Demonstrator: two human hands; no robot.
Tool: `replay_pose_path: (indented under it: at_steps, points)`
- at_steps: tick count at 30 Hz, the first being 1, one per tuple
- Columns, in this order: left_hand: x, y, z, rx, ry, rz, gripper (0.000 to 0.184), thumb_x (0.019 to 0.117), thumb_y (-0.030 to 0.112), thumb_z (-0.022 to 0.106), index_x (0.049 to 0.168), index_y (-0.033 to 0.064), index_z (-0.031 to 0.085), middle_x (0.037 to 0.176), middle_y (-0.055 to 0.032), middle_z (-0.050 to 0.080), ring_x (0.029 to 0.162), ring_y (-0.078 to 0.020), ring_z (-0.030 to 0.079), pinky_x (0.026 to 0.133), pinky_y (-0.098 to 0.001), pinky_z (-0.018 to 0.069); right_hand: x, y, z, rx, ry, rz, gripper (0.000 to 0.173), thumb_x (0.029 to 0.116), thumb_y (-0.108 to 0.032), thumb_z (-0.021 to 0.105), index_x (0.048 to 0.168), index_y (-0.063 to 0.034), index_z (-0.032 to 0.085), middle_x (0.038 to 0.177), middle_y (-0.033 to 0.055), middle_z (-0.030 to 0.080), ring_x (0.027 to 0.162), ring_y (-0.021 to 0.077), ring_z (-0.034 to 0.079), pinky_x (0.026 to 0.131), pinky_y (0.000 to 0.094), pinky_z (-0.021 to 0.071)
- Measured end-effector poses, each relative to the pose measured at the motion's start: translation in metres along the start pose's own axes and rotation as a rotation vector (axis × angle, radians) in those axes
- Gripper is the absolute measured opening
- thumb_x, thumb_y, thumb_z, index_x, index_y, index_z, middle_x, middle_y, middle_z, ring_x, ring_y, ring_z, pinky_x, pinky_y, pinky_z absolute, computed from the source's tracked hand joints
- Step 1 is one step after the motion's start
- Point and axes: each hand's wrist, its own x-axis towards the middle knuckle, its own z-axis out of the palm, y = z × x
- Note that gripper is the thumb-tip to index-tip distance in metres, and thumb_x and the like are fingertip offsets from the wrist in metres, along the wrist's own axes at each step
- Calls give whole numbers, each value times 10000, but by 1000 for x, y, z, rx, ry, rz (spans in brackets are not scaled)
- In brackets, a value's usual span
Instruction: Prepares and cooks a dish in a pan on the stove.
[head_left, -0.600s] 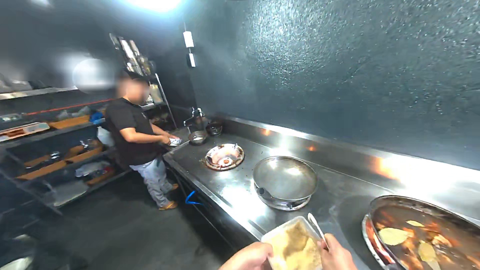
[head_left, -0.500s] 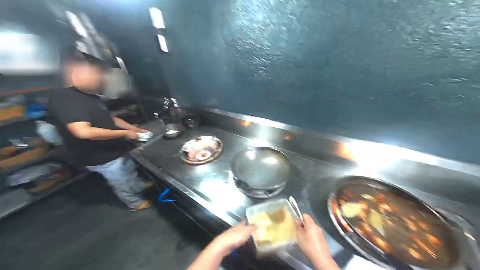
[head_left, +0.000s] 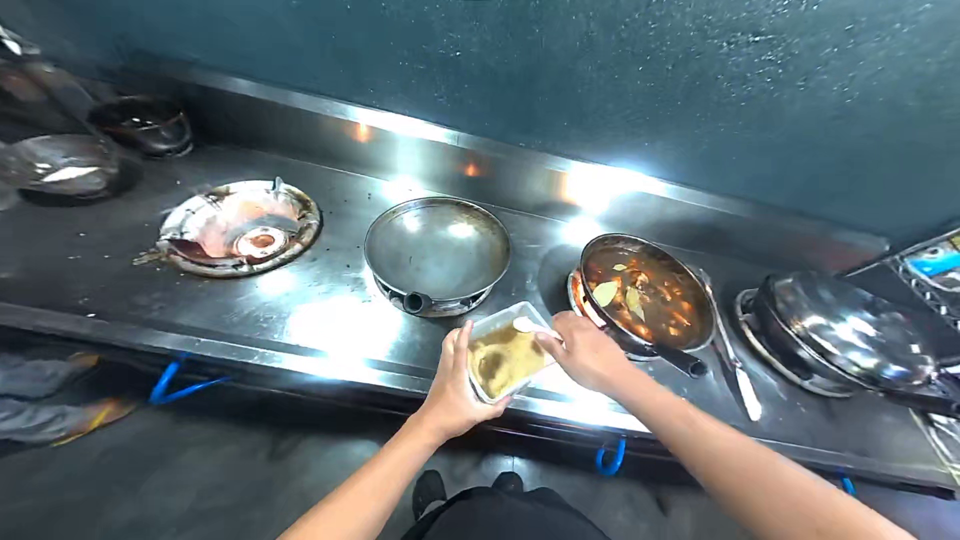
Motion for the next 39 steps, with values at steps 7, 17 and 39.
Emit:
replay_pose_path:
  at_steps: [7, 17, 39]
  points:
    - [12, 7, -5, 129, -18, 331, 1278, 495, 468, 969, 1554, 111, 348, 1525, -256, 399, 1413, -408, 419, 1109, -596, 432, 4, -41, -39, -350, -158, -239, 236, 1081, -229, 519, 1127, -99, 710, 1082, 117, 699, 1065, 304, 684, 898, 504, 571]
    - [17, 10, 9, 131, 49, 368, 1226, 491, 500, 947, 1521, 155, 379, 1491, -231, 427, 1389, -375, 440, 1100, -575, 444, 25, -62, 4, -42, -242, 10, 226, 1001, -271, 596, 930, -132, 759, 898, 121, 728, 900, 320, 712, 754, 596, 565]
    - [63, 118, 81, 22, 207, 371, 907, 612, 530, 910, 1306, 178, 445, 1439, -154, 447, 1367, -258, 454, 1074, -457, 471, 8, 97, -147, 778, -344, -51, 214, 1048, -179, 601, 991, -39, 753, 733, 2, 692, 508, 25, 504, 484, 180, 403]
